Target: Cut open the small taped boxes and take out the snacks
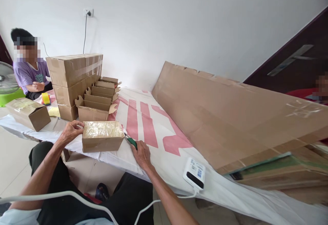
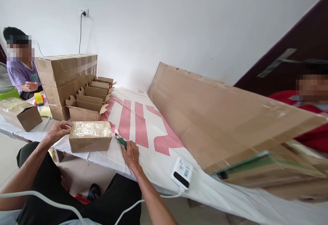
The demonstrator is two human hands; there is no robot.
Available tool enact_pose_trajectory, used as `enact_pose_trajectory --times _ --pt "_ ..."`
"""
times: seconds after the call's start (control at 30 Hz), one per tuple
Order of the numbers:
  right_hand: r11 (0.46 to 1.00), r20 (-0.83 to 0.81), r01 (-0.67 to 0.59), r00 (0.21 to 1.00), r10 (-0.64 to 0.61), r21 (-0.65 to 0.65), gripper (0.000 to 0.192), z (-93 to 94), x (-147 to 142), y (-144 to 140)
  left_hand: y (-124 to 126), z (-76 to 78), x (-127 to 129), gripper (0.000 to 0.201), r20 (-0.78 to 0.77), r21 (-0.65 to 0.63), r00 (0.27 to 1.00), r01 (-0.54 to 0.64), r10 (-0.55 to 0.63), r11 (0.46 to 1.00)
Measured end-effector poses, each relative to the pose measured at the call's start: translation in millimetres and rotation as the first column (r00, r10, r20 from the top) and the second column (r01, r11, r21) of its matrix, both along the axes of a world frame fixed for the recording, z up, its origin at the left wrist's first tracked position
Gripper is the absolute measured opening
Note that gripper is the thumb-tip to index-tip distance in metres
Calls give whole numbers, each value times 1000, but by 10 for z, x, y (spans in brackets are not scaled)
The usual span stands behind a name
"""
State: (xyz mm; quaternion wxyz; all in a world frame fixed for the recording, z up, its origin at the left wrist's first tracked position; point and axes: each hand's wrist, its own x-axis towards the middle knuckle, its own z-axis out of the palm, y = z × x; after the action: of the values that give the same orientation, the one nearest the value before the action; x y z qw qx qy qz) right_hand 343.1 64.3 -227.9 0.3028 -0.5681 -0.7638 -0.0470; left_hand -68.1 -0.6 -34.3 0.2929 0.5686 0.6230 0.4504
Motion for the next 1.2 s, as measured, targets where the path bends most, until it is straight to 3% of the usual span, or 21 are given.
enact_pose_trajectory --times 0.4,0.5,0.73,0.9,1.03,1.2 --pt "1000 -9 -9 1000 9 -23 22 19 8 6 30 -35 -6 33 -135 141 991 3 17 990" --pt "1000 -6 2 1000 -3 -23 20 23 -4 1 27 -23 -31 31 -174 147 984 60 -34 987" --pt "999 -8 12 1000 -13 -36 20 14 -14 19 35 8 -46 44 -181 8 970 164 -160 986" --pt "999 -27 3 1000 -5 -44 23 27 -6 19 58 21 21 48 -150 14 949 281 -276 960" --pt "996 -115 -23 993 13 -88 34 106 -6 -15 16 -21 82 51 -83 23 958 276 -274 961" --pt "981 -419 -61 907 -22 -184 44 319 -145 -84 -47 -70 107 54 17 16 959 284 -284 959"
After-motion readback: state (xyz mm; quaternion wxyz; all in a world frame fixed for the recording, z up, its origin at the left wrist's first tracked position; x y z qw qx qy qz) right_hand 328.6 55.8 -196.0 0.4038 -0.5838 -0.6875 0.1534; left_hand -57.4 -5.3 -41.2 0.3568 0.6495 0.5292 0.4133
